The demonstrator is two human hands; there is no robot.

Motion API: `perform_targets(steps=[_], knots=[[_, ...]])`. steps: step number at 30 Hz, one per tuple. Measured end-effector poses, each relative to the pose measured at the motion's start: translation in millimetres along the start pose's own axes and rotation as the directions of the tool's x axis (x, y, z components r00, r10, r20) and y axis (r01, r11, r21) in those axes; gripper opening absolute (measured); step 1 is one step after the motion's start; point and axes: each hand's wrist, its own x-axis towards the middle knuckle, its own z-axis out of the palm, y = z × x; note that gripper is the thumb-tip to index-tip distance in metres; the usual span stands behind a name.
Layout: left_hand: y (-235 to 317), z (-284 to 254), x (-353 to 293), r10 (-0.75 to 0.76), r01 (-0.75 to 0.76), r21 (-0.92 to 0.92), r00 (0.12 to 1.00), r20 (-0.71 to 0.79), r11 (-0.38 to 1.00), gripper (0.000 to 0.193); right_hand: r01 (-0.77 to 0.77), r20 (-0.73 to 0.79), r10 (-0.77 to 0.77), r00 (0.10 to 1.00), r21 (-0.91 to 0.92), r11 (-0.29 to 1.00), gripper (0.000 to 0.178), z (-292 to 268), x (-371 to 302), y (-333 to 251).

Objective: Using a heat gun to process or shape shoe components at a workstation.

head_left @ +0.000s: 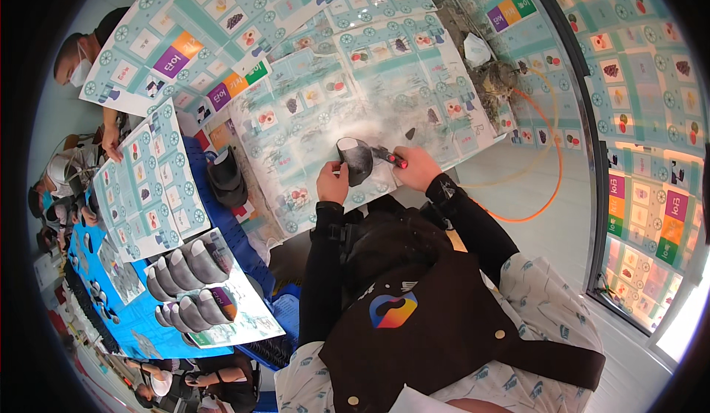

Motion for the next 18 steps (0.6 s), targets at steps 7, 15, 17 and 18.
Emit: perform_targets(steps=[7,15,17,18], knots=[[2,1,5,0.027,-0.028,0.048,1.000,0.009,0.998,0.036,0.002,0.052,-0.004,0.999,0.042,0.999,0.024,15,-7,3],[-34,-1,26,-0.023,0.027,-0.062,0.998,0.059,0.998,0.032,0.061,0.141,-0.057,0.988,-0.026,0.998,0.025,19,-3,10],[-32,0,29,-0.053,0.062,-0.087,0.994,0.100,0.994,0.031,0.052,0.071,-0.051,0.996,-0.009,0.999,0.026,20,-3,12],[-35,-1,30,-0.058,0.069,-0.104,0.993,0.105,0.992,0.031,0.060,0.079,-0.059,0.995,-0.010,0.998,0.026,21,-5,6]])
